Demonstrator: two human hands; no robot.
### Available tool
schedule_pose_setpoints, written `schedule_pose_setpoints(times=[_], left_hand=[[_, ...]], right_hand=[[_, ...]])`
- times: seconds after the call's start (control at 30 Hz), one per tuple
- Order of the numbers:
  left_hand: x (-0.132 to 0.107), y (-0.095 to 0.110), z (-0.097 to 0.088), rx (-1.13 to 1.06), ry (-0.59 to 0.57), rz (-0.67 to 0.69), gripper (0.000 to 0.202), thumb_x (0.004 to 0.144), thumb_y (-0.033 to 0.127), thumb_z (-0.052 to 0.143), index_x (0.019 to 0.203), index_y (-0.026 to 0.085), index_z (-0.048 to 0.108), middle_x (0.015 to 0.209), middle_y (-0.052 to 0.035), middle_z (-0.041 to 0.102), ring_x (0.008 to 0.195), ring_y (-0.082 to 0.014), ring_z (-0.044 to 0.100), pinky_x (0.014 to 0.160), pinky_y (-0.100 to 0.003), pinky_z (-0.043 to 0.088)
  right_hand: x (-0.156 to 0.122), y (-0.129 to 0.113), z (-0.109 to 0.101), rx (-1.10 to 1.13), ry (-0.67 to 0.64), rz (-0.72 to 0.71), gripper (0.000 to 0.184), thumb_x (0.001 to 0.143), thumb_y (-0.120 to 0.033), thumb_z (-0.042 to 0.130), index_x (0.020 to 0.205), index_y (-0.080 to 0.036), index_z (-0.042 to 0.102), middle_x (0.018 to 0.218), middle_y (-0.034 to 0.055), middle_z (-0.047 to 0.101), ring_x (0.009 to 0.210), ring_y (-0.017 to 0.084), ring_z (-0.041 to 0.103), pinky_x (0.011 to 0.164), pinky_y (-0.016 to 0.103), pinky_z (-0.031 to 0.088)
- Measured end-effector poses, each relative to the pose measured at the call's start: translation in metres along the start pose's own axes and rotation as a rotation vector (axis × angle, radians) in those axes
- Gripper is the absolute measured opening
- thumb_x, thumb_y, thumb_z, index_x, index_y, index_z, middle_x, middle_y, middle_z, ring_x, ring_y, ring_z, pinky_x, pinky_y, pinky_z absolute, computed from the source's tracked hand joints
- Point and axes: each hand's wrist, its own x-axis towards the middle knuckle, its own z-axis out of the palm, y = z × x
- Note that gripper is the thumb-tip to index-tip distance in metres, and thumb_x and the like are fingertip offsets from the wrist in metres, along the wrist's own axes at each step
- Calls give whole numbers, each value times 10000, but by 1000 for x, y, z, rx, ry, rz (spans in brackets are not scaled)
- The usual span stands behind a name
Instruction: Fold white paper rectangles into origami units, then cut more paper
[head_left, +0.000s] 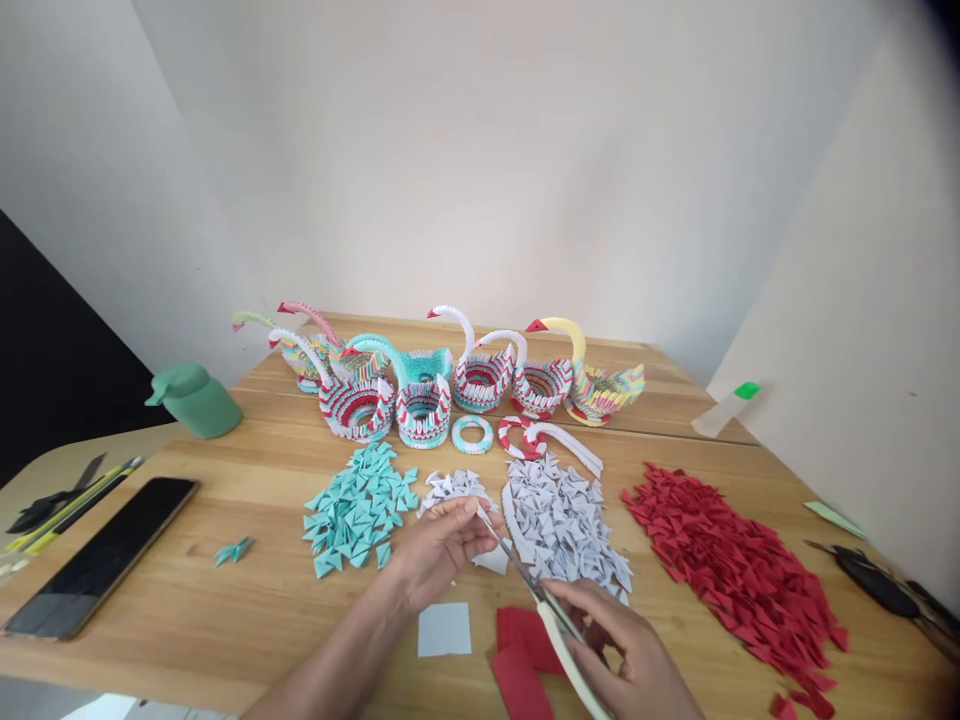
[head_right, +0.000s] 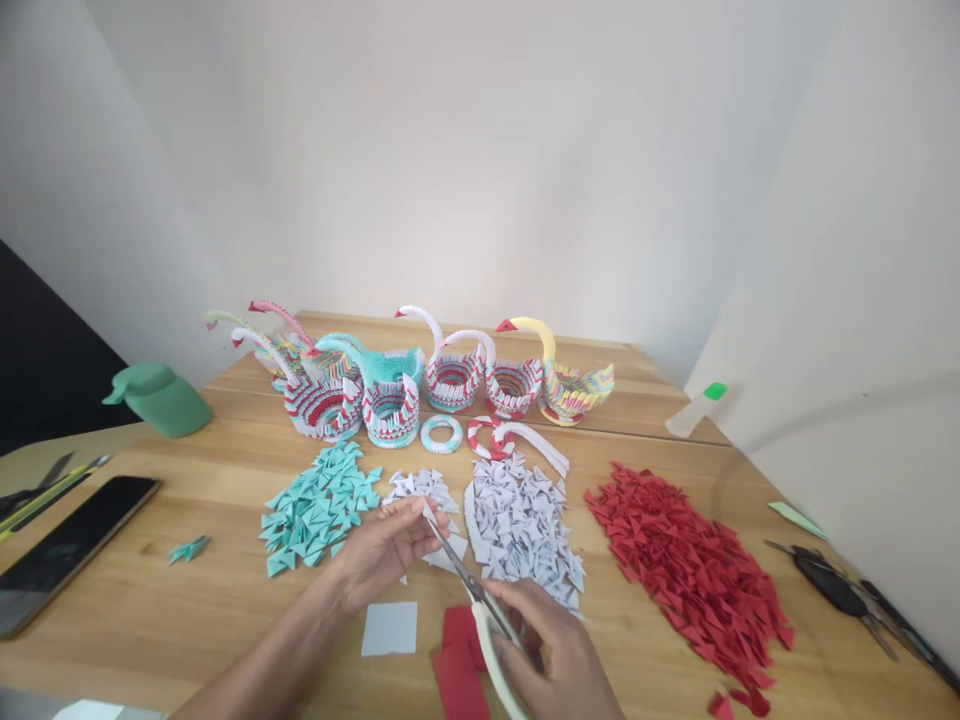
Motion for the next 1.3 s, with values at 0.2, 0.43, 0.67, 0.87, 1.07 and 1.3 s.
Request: schedule_pose_setpoints(times=[0.2,0.43,0.67,0.87,1.07,1.3], left_hand=[[0,-1,-2,6,-25,11,331,652,375,854,802,111,722,790,-104,751,703,-165,678,733,-287,510],[2,-2,-2,61,-32,49,313,668,382,838,779,112,724,808,-112,744,716,-174,668,743,-297,502],[4,-8,-5,260,-54,164,272,747,379,774,781,110,755,843,-116,736,738,-181,651,748,-304,500],[4,-5,-3,162,-37,154,266,710,364,805,753,113,730,808,-108,734,719,-182,656,734,-307,495],[3,1,-3,0,-6,119,282,674,341,835,761,115,692,793,-108,740,713,-176,666,740,-301,498],[1,1,-1,-8,-18,93,294,667,349,839,760,123,675,804,-107,749,733,-198,694,733,-302,499]], right_hand=[[-5,8,2,-14,-21,9,300,881,-321,538,1135,-252,680,919,54,717,685,166,645,611,215,530],[-8,17,4,-77,21,-42,314,888,-313,525,1161,-251,670,891,61,709,658,168,641,618,224,544],[-8,10,8,-36,89,-25,296,881,-358,563,1127,-269,702,921,68,727,676,178,664,598,222,563],[-3,-2,9,274,27,210,365,837,-476,608,1066,-232,751,1028,93,751,860,235,722,702,243,593],[-3,-3,2,250,-13,161,368,841,-485,611,1087,-248,749,1081,102,737,913,249,709,722,255,592],[0,-10,2,185,-18,153,400,839,-513,591,1073,-234,756,1033,104,746,851,242,711,705,271,595]])
